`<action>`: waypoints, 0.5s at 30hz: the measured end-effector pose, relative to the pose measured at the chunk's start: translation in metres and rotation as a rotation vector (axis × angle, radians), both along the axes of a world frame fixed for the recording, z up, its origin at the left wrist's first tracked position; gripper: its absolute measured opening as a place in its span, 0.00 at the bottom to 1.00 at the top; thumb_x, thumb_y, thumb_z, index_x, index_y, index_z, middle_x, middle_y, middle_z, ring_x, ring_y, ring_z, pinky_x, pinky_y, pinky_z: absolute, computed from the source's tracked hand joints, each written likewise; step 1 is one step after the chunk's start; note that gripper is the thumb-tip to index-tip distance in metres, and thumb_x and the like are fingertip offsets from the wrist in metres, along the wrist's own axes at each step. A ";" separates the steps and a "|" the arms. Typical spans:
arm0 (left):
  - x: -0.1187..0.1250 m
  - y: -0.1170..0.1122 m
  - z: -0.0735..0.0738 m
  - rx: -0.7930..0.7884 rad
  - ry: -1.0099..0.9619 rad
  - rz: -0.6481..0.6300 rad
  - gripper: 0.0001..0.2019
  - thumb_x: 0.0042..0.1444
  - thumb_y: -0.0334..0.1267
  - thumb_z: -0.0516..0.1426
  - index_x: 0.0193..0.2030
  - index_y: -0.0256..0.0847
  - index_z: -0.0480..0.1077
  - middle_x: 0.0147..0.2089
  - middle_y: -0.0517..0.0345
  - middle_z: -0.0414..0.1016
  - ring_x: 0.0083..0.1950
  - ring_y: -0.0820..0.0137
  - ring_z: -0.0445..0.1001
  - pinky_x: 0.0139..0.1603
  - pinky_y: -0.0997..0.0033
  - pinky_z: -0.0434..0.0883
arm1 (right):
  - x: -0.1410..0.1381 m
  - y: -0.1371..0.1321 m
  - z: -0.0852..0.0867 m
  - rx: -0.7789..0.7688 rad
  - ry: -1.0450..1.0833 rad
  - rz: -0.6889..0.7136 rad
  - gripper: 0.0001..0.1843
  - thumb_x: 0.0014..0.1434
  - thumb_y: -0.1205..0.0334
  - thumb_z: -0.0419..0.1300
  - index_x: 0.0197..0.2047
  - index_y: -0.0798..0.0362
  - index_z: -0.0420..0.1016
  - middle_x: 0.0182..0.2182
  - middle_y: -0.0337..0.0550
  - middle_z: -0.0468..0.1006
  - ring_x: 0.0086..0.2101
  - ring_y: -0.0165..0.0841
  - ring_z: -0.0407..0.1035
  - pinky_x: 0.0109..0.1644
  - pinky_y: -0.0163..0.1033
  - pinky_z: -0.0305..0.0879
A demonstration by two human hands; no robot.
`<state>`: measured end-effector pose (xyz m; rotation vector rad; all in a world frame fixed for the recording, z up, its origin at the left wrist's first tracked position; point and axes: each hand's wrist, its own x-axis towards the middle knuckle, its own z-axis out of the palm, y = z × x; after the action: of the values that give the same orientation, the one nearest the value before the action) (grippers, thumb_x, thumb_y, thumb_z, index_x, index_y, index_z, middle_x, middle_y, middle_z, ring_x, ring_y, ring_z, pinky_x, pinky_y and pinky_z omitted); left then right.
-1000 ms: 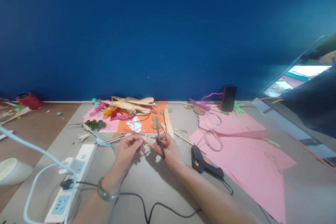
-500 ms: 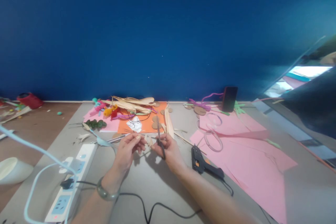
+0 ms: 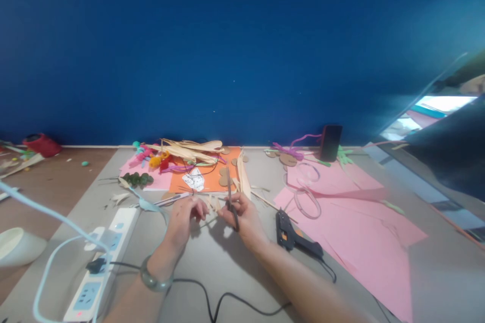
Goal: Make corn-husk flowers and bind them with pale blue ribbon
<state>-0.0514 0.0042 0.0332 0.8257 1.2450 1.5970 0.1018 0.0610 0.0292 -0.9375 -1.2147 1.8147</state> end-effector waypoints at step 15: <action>0.010 0.001 -0.011 -0.139 -0.021 -0.016 0.13 0.46 0.45 0.64 0.26 0.37 0.71 0.18 0.64 0.67 0.19 0.78 0.61 0.22 0.78 0.58 | -0.002 -0.005 0.004 0.107 -0.079 0.078 0.25 0.40 0.54 0.72 0.34 0.51 0.63 0.21 0.33 0.73 0.22 0.28 0.66 0.29 0.34 0.61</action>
<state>-0.0409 0.0049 0.0217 0.7274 1.3149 1.4844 0.0998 0.0560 0.0333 -0.9193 -1.4010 1.7681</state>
